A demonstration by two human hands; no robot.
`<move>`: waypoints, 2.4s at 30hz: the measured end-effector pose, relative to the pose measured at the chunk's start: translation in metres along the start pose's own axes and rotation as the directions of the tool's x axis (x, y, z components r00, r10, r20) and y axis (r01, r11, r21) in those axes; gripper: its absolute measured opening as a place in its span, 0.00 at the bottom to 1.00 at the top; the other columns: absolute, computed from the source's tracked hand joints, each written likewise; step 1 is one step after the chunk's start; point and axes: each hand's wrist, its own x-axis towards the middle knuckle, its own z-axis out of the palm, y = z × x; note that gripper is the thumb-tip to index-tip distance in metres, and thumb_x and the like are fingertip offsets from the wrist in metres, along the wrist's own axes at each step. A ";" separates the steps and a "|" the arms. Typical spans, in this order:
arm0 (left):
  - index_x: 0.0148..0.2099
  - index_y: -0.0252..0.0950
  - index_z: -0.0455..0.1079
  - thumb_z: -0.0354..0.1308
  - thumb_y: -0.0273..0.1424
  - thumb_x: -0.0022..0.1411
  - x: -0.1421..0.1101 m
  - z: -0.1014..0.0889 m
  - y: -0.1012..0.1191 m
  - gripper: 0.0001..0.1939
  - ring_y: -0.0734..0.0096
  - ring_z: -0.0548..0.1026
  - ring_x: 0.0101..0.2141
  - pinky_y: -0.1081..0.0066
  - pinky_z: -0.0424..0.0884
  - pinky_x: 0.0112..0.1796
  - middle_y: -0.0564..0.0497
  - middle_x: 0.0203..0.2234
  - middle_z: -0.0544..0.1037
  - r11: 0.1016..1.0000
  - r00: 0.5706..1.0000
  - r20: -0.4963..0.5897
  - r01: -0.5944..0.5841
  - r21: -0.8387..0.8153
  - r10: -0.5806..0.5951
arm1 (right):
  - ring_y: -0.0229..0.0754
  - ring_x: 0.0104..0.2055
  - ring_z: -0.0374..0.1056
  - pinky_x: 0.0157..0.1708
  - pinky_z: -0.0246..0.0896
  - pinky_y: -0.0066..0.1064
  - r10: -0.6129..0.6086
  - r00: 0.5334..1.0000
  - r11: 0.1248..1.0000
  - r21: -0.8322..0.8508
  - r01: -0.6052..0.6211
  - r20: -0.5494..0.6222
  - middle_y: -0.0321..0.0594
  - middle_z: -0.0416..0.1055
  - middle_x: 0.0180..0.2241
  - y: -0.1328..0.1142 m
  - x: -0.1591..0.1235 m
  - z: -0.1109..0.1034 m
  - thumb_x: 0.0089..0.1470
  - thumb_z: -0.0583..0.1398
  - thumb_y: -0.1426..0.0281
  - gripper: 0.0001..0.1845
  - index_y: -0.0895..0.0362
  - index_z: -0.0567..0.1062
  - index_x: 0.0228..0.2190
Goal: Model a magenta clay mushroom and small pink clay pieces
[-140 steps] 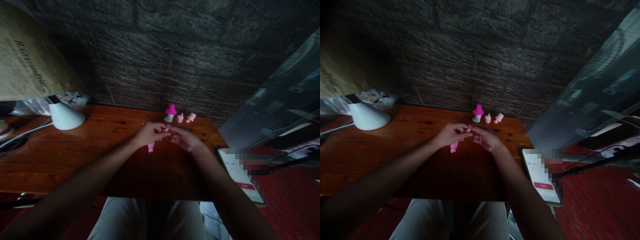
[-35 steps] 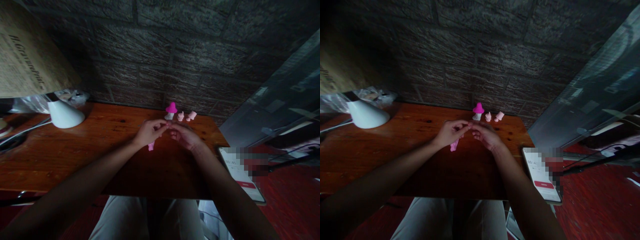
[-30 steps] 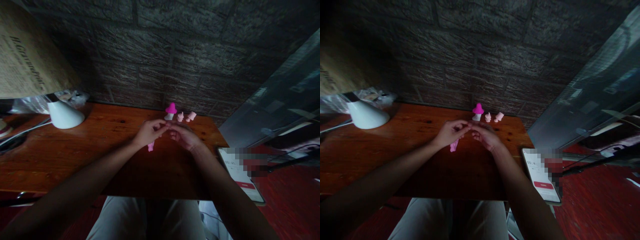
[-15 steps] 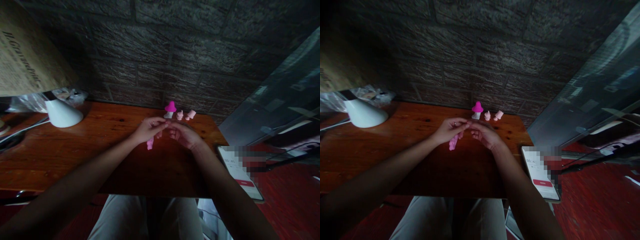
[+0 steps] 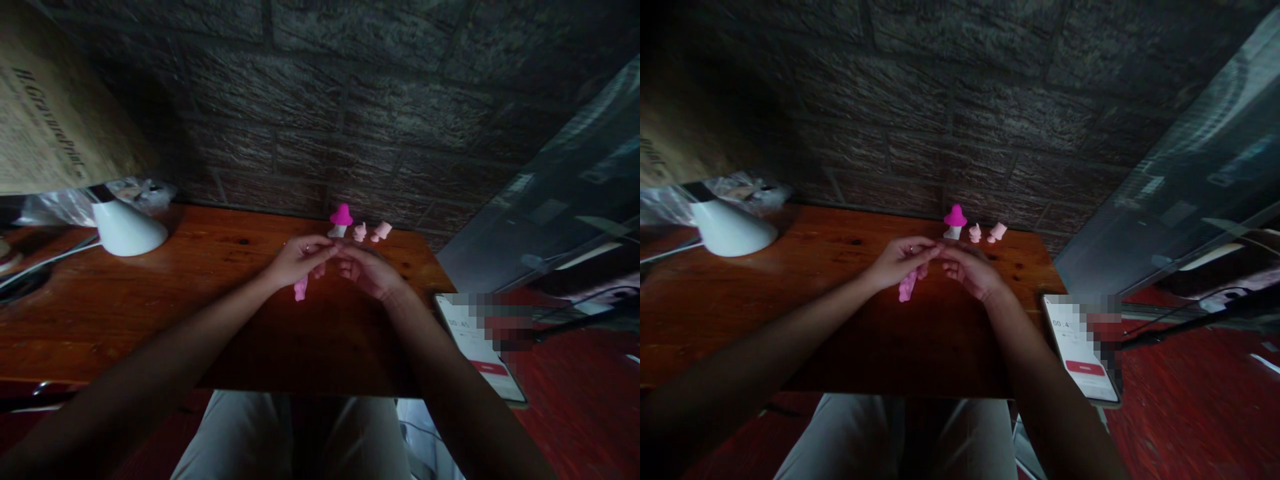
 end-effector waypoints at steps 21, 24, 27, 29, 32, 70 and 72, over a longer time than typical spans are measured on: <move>0.40 0.37 0.69 0.65 0.36 0.59 0.000 0.001 -0.001 0.11 0.80 0.68 0.15 0.79 0.62 0.18 0.59 0.15 0.71 1.000 0.999 -0.033 0.020 0.001 -0.020 | 0.32 0.27 0.67 0.25 0.63 0.23 0.030 0.999 1.000 0.003 -0.030 -0.018 0.36 0.77 0.32 0.001 0.000 0.000 0.47 0.70 0.66 0.11 0.53 0.80 0.35; 0.39 0.38 0.68 0.65 0.36 0.59 0.000 0.001 -0.001 0.11 0.80 0.68 0.15 0.79 0.61 0.17 0.59 0.15 0.71 1.000 0.998 -0.064 0.016 0.016 -0.015 | 0.31 0.27 0.67 0.25 0.63 0.22 0.034 0.999 0.999 0.022 -0.033 -0.023 0.36 0.78 0.32 0.001 0.000 0.002 0.47 0.70 0.65 0.11 0.53 0.80 0.34; 0.37 0.38 0.68 0.65 0.37 0.59 0.000 0.001 -0.002 0.11 0.80 0.67 0.14 0.79 0.60 0.17 0.59 0.15 0.71 0.999 0.996 -0.094 -0.006 0.032 0.009 | 0.31 0.27 0.66 0.25 0.63 0.21 0.037 0.999 0.999 0.029 -0.037 -0.019 0.36 0.79 0.33 0.001 0.000 0.003 0.45 0.71 0.66 0.11 0.53 0.81 0.34; 0.38 0.37 0.68 0.65 0.37 0.59 0.000 0.001 -0.003 0.11 0.81 0.67 0.14 0.79 0.60 0.17 0.59 0.15 0.71 0.999 0.995 -0.097 -0.017 0.041 0.020 | 0.31 0.26 0.66 0.24 0.62 0.21 0.039 0.999 0.999 0.021 -0.039 -0.023 0.37 0.79 0.33 0.001 -0.001 0.004 0.46 0.71 0.65 0.11 0.54 0.81 0.34; 0.41 0.36 0.70 0.63 0.38 0.62 0.000 0.001 -0.002 0.11 0.81 0.67 0.15 0.79 0.61 0.18 0.59 0.14 0.71 0.999 0.996 -0.084 -0.019 0.038 0.022 | 0.31 0.26 0.67 0.24 0.63 0.21 0.038 0.999 0.999 0.003 -0.038 -0.036 0.38 0.80 0.33 0.000 -0.001 0.004 0.48 0.70 0.64 0.10 0.54 0.80 0.34; 0.31 0.34 0.73 0.66 0.36 0.59 0.004 -0.004 0.004 0.11 0.84 0.59 0.16 0.78 0.54 0.18 0.59 0.16 0.62 0.830 0.966 0.140 0.260 -0.494 -0.219 | 0.35 0.30 0.65 0.25 0.55 0.27 -0.365 0.915 0.861 -0.313 0.402 0.172 0.33 0.76 0.33 0.000 -0.009 0.016 0.49 0.68 0.67 0.15 0.47 0.79 0.42; 0.31 0.34 0.73 0.67 0.36 0.58 0.003 -0.003 0.007 0.11 0.84 0.58 0.16 0.78 0.54 0.17 0.60 0.15 0.61 0.822 0.964 0.159 0.266 -0.504 -0.215 | 0.35 0.29 0.64 0.24 0.55 0.27 -0.367 0.911 0.862 -0.300 0.408 0.186 0.33 0.76 0.33 0.000 -0.009 0.016 0.49 0.68 0.66 0.16 0.46 0.79 0.42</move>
